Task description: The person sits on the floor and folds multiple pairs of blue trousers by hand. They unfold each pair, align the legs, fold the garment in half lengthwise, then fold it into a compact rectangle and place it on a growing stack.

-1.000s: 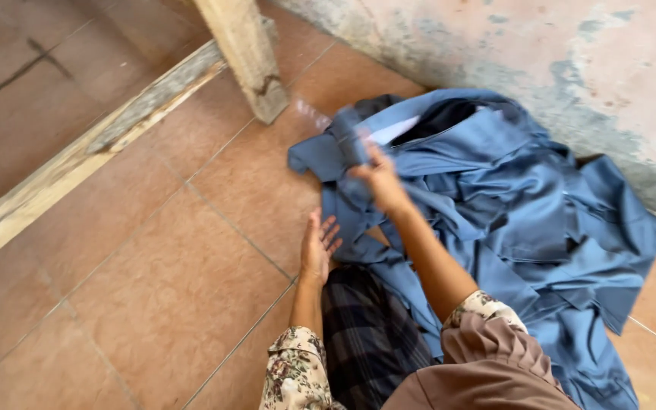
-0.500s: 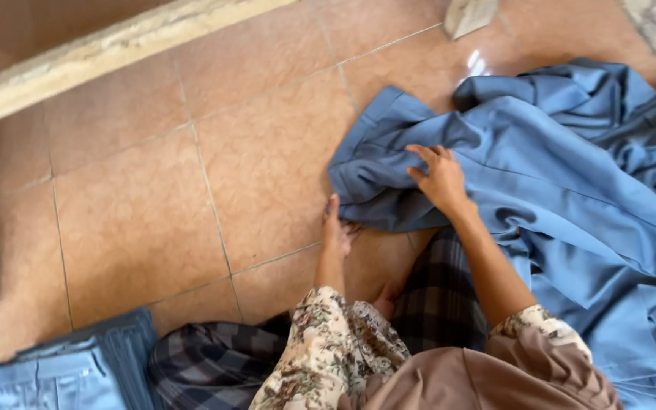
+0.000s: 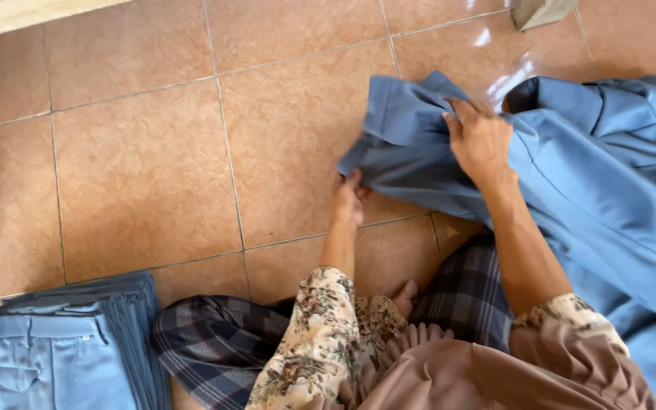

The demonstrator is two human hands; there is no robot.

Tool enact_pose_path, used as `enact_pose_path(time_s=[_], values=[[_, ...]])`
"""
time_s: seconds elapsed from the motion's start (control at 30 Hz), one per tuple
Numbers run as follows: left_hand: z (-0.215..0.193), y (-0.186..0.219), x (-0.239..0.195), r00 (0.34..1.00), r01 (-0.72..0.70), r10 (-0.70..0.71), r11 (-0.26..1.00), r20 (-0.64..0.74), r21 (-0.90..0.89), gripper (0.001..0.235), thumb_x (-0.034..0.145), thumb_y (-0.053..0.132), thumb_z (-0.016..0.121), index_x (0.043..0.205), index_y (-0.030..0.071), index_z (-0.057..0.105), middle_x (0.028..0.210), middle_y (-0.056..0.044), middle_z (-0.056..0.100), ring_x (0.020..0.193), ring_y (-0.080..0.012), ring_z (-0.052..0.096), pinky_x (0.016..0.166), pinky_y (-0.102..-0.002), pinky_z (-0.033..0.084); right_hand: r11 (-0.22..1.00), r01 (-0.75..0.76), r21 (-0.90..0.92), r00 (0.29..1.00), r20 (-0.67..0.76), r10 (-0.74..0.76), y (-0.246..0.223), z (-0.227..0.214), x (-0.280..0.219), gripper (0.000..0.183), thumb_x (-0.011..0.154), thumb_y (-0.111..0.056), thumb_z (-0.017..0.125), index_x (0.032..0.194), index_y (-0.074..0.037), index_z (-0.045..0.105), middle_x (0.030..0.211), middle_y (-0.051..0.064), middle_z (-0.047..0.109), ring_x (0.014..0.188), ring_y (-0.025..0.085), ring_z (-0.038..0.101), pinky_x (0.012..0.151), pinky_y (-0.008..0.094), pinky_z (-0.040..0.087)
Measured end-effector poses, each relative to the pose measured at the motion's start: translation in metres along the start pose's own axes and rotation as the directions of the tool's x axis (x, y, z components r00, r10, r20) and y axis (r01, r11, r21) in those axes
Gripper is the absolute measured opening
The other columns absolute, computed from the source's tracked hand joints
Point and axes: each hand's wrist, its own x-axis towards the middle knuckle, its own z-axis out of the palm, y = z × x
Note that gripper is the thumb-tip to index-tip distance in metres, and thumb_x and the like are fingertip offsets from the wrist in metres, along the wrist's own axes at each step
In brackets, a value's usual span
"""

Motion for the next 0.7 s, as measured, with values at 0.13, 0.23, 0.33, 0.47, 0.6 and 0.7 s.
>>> enact_pose_path(time_s=[0.13, 0.23, 0.33, 0.47, 0.6, 0.7], values=[[-0.057, 0.034, 0.052, 0.995, -0.098, 0.095, 0.992, -0.043, -0.081, 0.047, 0.093, 0.031, 0.078, 0.131, 0.021, 0.053, 0.12, -0.01, 0.063, 0.11, -0.0401, 0.067, 0.093, -0.05, 0.053, 0.969, 0.149, 0.197, 0.987, 0.029, -0.157, -0.099, -0.01, -0.031, 0.037, 0.106, -0.053, 0.061, 0.09, -0.02, 0.07, 0.082, 0.002, 0.07, 0.081, 0.023, 0.073, 0.065, 0.035, 0.058], [-0.101, 0.045, 0.042, 0.976, -0.105, 0.081, 0.988, -0.205, -0.112, 0.053, 0.098, 0.04, 0.072, 0.14, 0.019, 0.048, 0.133, -0.017, 0.062, 0.123, -0.0415, 0.062, 0.108, -0.059, 0.044, 0.904, 0.209, 0.373, 0.898, 0.294, -0.329, -0.149, 0.012, -0.077, 0.049, 0.095, -0.054, 0.059, 0.135, -0.025, 0.063, 0.11, 0.01, 0.074, 0.098, 0.031, 0.075, 0.071, 0.046, 0.061], [-0.083, 0.066, -0.018, 0.939, 0.02, -0.065, 0.991, -0.338, -0.136, 0.09, 0.094, 0.057, 0.067, 0.157, 0.007, 0.029, 0.152, -0.03, 0.042, 0.139, -0.0481, 0.045, 0.116, -0.063, 0.033, 0.875, 0.223, 0.43, 0.832, 0.383, -0.401, -0.158, 0.026, -0.104, 0.061, 0.092, -0.041, 0.067, 0.149, -0.029, 0.051, 0.123, 0.012, 0.067, 0.107, 0.033, 0.07, 0.078, 0.048, 0.059], [-0.038, 0.092, -0.073, 0.945, -0.078, 0.091, 0.995, -0.314, 0.057, 0.106, 0.087, 0.058, 0.072, 0.163, 0.026, 0.006, 0.164, -0.027, 0.019, 0.147, -0.0533, 0.027, 0.112, -0.074, 0.029, 0.846, 0.413, 0.338, 0.813, 0.282, -0.51, -0.141, 0.021, -0.136, 0.051, 0.093, -0.022, 0.057, 0.144, -0.032, 0.052, 0.117, 0.008, 0.063, 0.092, 0.027, 0.069, 0.069, 0.04, 0.057], [-0.053, 0.043, -0.06, 0.903, -0.161, 0.32, 0.87, -0.286, 0.466, 0.133, 0.074, 0.051, 0.089, 0.163, 0.023, -0.005, 0.169, -0.018, 0.002, 0.155, -0.0367, 0.012, 0.121, -0.064, 0.023, 0.817, 0.539, 0.207, 0.798, 0.186, -0.574, -0.116, 0.024, -0.16, 0.047, 0.098, -0.012, 0.044, 0.137, -0.037, 0.053, 0.119, 0.006, 0.06, 0.087, 0.023, 0.067, 0.063, 0.033, 0.055], [-0.092, -0.021, 0.031, 0.842, -0.216, 0.416, 0.842, -0.342, 0.494, 0.099, 0.091, 0.04, 0.075, 0.163, 0.011, 0.013, 0.164, -0.025, 0.022, 0.152, -0.038, 0.026, 0.125, -0.055, 0.027, 0.829, 0.549, 0.107, 0.796, 0.237, -0.558, -0.093, 0.018, -0.168, 0.027, 0.097, -0.014, 0.05, 0.116, -0.03, 0.06, 0.124, 0.007, 0.058, 0.091, 0.023, 0.065, 0.06, 0.032, 0.054]])
